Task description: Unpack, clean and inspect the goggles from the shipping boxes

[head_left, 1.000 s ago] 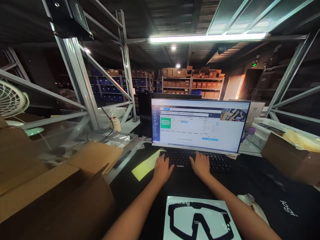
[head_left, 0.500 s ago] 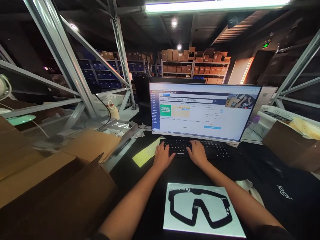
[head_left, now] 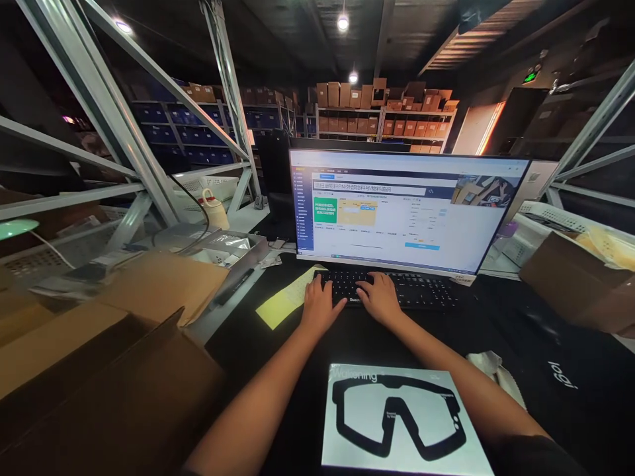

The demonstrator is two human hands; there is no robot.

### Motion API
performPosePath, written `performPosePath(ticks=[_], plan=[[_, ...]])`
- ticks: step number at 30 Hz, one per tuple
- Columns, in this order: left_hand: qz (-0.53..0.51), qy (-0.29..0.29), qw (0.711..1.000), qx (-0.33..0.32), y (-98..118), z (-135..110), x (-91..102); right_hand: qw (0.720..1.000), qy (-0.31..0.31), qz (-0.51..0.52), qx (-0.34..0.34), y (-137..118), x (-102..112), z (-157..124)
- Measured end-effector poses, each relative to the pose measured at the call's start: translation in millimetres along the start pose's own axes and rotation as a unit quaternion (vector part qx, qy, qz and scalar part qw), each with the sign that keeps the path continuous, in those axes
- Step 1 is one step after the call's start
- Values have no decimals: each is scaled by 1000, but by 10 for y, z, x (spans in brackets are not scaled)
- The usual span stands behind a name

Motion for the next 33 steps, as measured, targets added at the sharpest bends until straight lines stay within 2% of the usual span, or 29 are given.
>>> performPosePath(ticks=[5, 9, 17, 25, 33], plan=[[0, 4, 1000, 1, -16, 7, 2, 997, 41, 49, -38, 226, 135, -32], [-2, 8, 1000, 0, -33, 19, -8, 995, 52, 69, -52, 324, 147, -62], [-4, 13, 1000, -1, -42, 24, -13, 996, 48, 54, -47, 323, 133, -42], [-4, 8, 1000, 7, -48, 11, -12, 1000, 9, -6, 12, 139, 63, -5], [-13, 8, 1000, 6, 7, 9, 54, 1000, 25, -12, 12, 111, -3, -32]])
Point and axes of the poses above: each hand's wrist, its own z-axis towards the middle knuckle, its own x-axis out of the back of the hand, y = z × x, the point moved 8 cm from there along z, towards the middle knuckle, and after that the axes turned 12 degrees about -y, right-handed, at the moved point
